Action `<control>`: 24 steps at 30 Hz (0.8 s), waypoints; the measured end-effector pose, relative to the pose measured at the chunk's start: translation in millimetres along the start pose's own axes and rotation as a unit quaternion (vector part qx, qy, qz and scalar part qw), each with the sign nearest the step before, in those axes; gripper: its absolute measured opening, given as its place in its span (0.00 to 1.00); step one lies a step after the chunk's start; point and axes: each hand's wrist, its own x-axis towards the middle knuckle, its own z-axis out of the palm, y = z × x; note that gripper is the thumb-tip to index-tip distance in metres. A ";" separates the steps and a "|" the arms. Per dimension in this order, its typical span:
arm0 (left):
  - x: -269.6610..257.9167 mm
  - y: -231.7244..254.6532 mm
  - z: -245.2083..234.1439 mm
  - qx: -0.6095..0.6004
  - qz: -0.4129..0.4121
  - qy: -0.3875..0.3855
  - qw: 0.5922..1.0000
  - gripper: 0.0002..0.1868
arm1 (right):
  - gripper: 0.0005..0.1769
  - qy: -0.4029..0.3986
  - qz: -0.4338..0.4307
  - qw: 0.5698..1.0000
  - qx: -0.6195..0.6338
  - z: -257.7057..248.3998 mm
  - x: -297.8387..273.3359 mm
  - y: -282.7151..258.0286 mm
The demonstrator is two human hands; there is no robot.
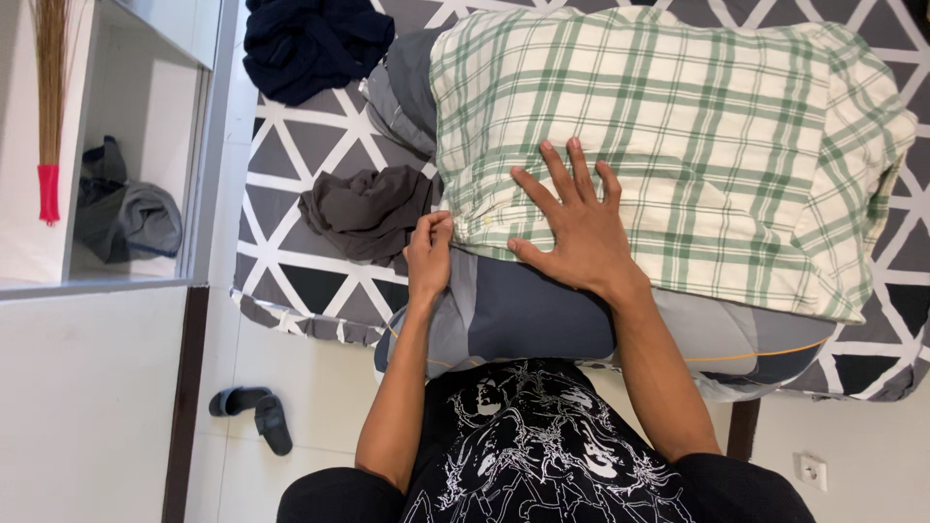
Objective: The person folds a green and white plaid shirt by hand and places it on top of a pillow on a bed.
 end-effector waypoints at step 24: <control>-29.0 23.9 1.9 0.034 0.276 -0.111 0.954 0.26 | 0.46 0.000 -0.018 1.000 0.001 2.3 -4.1 1.3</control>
